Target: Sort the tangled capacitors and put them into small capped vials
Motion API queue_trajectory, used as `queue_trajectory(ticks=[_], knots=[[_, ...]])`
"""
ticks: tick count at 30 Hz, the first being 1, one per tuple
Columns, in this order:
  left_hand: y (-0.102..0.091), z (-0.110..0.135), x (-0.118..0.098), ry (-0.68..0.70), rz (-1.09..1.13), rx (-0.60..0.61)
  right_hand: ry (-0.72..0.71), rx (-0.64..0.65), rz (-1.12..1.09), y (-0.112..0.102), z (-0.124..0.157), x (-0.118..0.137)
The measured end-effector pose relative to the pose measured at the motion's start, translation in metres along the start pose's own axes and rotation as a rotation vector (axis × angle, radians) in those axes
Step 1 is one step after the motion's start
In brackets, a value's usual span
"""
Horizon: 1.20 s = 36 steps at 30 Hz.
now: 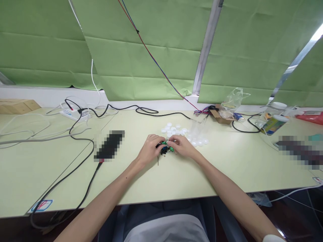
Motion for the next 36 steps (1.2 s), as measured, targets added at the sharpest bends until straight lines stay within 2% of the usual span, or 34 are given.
queue_trajectory(ticks=[12, 18, 21, 27, 32, 36], knots=[[0.0003, 0.0003, -0.0004, -0.001, 0.007, 0.008, -0.075, 0.004, 0.082, 0.0008, -0.0004, 0.0021], [0.0006, -0.0002, -0.0013, 0.002, 0.021, 0.026, -0.025, 0.038, 0.093, 0.0018, 0.0002, 0.0026], [0.0000, -0.0002, 0.0003, -0.017, 0.016, 0.017, -0.006, 0.004, 0.061, 0.0004, 0.0006, 0.0012], [0.0009, 0.0007, 0.0009, -0.008, 0.013, 0.025, -0.049, -0.002, 0.037, 0.0000, 0.0004, 0.0015], [0.0012, 0.0008, 0.0005, 0.002, 0.005, 0.015, -0.084, 0.008, 0.111, -0.0001, -0.0010, 0.0020], [0.0019, 0.0003, -0.0011, 0.020, 0.019, 0.018, -0.059, 0.034, 0.120, 0.0015, -0.0015, 0.0000]])
Point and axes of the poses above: each hand's wrist, its own z-axis away from the middle knuckle, its own y-axis out of the palm, x = y × z, the point moved 4 cm from there along -z, towards the middle knuckle, and after that the axes turned 12 degrees about -z, right-handed, at the moved point
